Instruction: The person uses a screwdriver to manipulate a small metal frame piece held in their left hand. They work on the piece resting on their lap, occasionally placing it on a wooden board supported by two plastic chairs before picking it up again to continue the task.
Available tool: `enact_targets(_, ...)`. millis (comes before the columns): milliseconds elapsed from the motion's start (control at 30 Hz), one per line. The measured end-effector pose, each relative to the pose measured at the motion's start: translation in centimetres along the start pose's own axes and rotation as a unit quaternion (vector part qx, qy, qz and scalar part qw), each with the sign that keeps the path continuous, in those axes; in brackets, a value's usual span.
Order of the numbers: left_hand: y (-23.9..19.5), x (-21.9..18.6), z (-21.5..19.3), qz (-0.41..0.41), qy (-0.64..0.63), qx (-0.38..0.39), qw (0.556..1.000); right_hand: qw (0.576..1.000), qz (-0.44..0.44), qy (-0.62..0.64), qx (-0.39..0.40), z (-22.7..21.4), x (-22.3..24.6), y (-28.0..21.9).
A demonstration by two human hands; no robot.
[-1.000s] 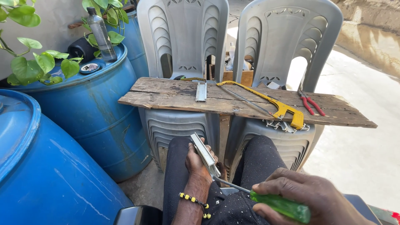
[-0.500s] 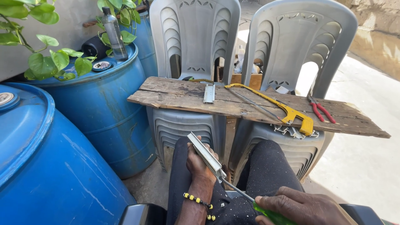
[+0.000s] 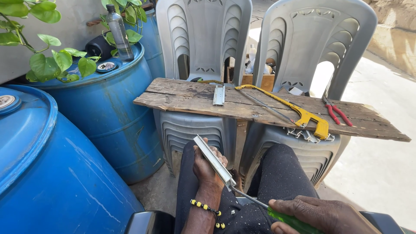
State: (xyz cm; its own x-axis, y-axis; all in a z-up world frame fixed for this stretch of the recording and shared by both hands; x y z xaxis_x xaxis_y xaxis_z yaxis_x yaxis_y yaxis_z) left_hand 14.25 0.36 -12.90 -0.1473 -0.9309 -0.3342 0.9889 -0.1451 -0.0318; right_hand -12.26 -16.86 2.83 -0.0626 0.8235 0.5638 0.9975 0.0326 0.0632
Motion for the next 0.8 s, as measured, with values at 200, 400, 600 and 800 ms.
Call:
enact_targets(200, -0.5, -1.6, 0.4, 0.025, 0.023, -0.058, 0.998, 0.945, 0.088, -0.264, 0.172, 3.4, -3.0, 1.1)
enact_targets(400, -0.4, -2.8, -0.7, 0.029, 0.034, -0.120, 0.992, 0.934, 0.059, -0.294, 0.195, 5.3, -1.7, 2.5)
enact_targets(600, 1.5, -1.5, -2.9, 0.013, 0.000, -0.046, 0.999, 0.920, 0.037, -0.329, 0.211, 7.3, 0.3, 2.2)
enact_targets(800, 1.9, -1.1, -4.8, 0.004, 0.010, -0.082, 0.997, 0.932, 0.035, -0.263, 0.247, 7.0, 3.2, 3.9)
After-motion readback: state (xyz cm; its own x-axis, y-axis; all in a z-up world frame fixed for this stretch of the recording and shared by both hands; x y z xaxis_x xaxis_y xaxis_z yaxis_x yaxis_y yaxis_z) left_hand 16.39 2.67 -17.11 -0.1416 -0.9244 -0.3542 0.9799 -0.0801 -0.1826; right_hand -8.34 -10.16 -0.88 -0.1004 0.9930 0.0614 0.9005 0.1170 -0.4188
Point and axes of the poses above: each hand's wrist, its own y-axis towards the middle knuckle, its own z-axis out of the palm, x = y × z, the point moved 6 cm from there along y, towards the middle knuckle, and after that the axes turned 6 degrees about x, right-handed, at the moved point
